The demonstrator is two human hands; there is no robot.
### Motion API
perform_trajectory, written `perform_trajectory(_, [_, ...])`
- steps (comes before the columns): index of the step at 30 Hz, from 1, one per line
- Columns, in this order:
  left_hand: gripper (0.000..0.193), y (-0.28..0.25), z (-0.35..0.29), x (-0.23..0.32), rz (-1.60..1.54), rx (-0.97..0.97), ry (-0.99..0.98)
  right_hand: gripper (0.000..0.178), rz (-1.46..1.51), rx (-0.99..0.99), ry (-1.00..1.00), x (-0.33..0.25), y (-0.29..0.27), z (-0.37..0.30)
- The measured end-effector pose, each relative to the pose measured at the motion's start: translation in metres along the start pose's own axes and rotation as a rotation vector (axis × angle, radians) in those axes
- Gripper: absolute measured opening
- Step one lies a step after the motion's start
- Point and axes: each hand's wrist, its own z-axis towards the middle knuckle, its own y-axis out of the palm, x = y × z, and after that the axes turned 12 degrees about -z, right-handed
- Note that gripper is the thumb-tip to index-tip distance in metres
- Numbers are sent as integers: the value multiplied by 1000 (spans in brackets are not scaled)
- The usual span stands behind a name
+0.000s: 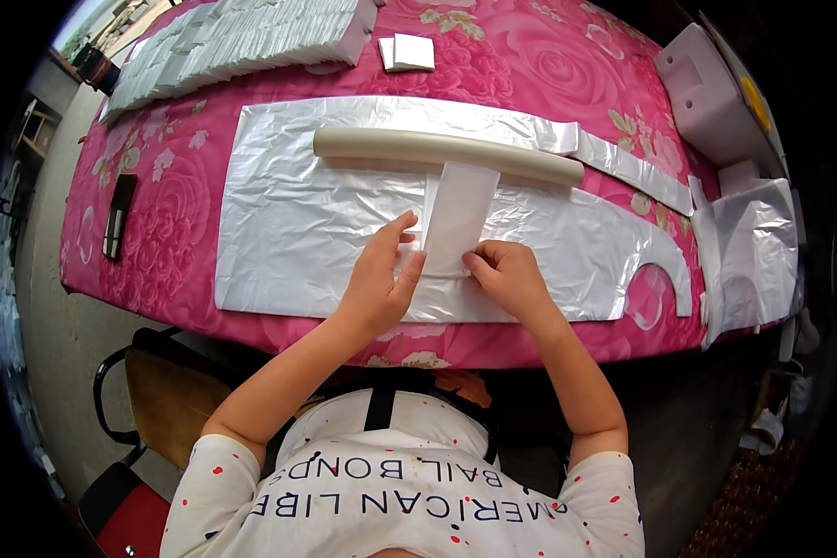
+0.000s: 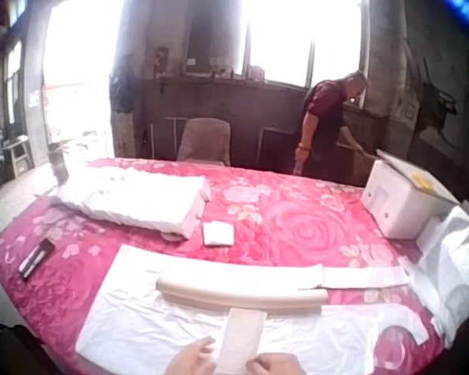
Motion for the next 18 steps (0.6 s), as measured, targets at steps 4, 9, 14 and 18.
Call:
perform_trajectory(4, [57, 5, -6, -4, 395, -142, 303, 23, 4, -62, 67, -8, -5, 8])
perform_trajectory(9, [70, 23, -11, -15, 737, -305, 241, 24, 27, -90, 128, -10, -6, 12])
perform_trajectory(14, [71, 27, -13, -21, 847, -274, 229, 22, -20, -81, 154, -17, -6, 10])
perform_trajectory(18, [67, 26, -9, -21, 859, -251, 246, 37, -371, 192, -62, -14, 4, -4])
